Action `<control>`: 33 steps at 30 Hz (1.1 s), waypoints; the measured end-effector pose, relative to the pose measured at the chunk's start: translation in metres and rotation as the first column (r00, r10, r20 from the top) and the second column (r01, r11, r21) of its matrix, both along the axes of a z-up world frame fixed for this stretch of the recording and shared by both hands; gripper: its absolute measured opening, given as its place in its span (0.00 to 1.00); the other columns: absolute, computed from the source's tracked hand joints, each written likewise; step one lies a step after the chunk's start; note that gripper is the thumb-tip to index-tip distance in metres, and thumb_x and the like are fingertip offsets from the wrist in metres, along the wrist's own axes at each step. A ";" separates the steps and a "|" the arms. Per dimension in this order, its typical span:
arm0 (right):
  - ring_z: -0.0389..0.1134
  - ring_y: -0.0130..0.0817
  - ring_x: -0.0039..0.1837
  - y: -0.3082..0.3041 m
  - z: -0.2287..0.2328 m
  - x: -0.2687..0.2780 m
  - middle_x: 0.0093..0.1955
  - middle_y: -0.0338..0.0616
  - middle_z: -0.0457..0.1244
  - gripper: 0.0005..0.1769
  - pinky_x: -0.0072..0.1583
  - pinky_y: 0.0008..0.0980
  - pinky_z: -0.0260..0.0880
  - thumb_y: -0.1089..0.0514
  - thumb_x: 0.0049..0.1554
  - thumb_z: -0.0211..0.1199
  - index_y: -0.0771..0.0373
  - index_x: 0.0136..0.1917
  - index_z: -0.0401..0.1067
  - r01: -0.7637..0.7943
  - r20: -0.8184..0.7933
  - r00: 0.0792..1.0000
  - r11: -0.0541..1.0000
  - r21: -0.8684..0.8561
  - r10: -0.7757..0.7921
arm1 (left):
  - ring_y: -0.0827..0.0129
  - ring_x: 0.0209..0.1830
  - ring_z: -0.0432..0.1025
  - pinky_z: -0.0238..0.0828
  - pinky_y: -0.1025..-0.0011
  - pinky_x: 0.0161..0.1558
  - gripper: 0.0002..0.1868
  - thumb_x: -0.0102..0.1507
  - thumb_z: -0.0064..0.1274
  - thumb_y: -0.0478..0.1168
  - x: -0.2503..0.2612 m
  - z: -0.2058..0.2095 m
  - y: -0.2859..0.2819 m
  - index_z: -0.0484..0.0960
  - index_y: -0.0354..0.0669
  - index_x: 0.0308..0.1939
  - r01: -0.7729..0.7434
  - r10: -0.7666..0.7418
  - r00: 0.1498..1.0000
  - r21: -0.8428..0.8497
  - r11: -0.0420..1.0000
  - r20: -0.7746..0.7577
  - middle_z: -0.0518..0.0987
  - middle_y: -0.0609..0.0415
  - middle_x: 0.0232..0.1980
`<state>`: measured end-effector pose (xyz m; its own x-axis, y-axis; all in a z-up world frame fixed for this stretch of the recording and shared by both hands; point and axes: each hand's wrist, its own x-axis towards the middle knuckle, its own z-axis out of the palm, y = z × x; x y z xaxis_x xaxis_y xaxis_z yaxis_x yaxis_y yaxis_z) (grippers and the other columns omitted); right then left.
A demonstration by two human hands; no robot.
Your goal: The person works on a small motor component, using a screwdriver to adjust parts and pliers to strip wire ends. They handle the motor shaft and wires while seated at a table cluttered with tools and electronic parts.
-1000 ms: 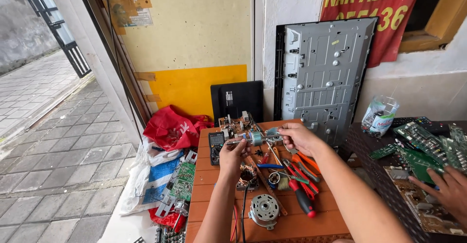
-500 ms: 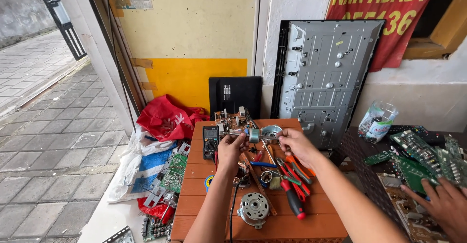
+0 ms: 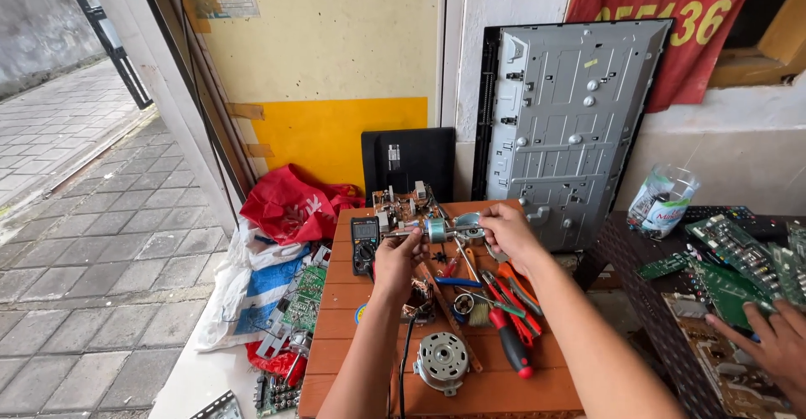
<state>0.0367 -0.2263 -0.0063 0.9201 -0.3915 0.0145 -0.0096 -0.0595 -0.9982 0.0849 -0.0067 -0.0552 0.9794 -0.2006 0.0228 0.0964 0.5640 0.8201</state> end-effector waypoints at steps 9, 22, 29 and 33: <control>0.53 0.24 0.27 0.012 -0.008 -0.026 0.28 0.36 0.49 0.09 0.28 0.21 0.52 0.60 0.62 0.56 0.62 0.56 0.68 0.043 -0.011 0.999 0.998 0.042 -0.043 | 0.66 0.28 0.80 0.83 0.70 0.37 0.15 0.64 0.63 0.36 -0.015 0.005 0.002 0.79 0.26 0.47 0.035 -0.035 0.999 0.058 0.998 -0.015 0.83 0.40 0.36; 0.59 0.24 0.30 0.010 -0.020 -0.014 0.30 0.39 0.52 0.07 0.28 0.20 0.57 0.65 0.63 0.54 0.63 0.53 0.70 0.038 0.175 0.984 0.999 0.002 -0.038 | 0.66 0.27 0.80 0.83 0.70 0.35 0.15 0.64 0.63 0.35 -0.009 0.000 -0.001 0.81 0.23 0.47 0.027 -0.026 0.999 0.027 0.999 -0.033 0.83 0.39 0.36; 0.45 0.17 0.25 0.024 0.002 -0.036 0.26 0.28 0.42 0.14 0.26 0.17 0.44 0.54 0.66 0.51 0.65 0.50 0.73 -0.104 -0.008 0.994 0.993 0.047 0.105 | 0.66 0.27 0.80 0.84 0.70 0.35 0.15 0.62 0.65 0.35 -0.003 -0.003 0.004 0.81 0.26 0.47 -0.018 0.019 1.000 0.036 0.999 -0.025 0.84 0.40 0.35; 0.46 0.20 0.24 0.012 -0.007 -0.025 0.24 0.30 0.44 0.07 0.25 0.18 0.44 0.58 0.64 0.56 0.62 0.53 0.70 -0.142 0.057 0.989 0.989 0.046 0.140 | 0.67 0.27 0.80 0.83 0.70 0.35 0.15 0.63 0.65 0.36 -0.006 0.001 0.005 0.81 0.26 0.48 -0.030 0.031 0.999 0.045 0.999 -0.022 0.83 0.41 0.35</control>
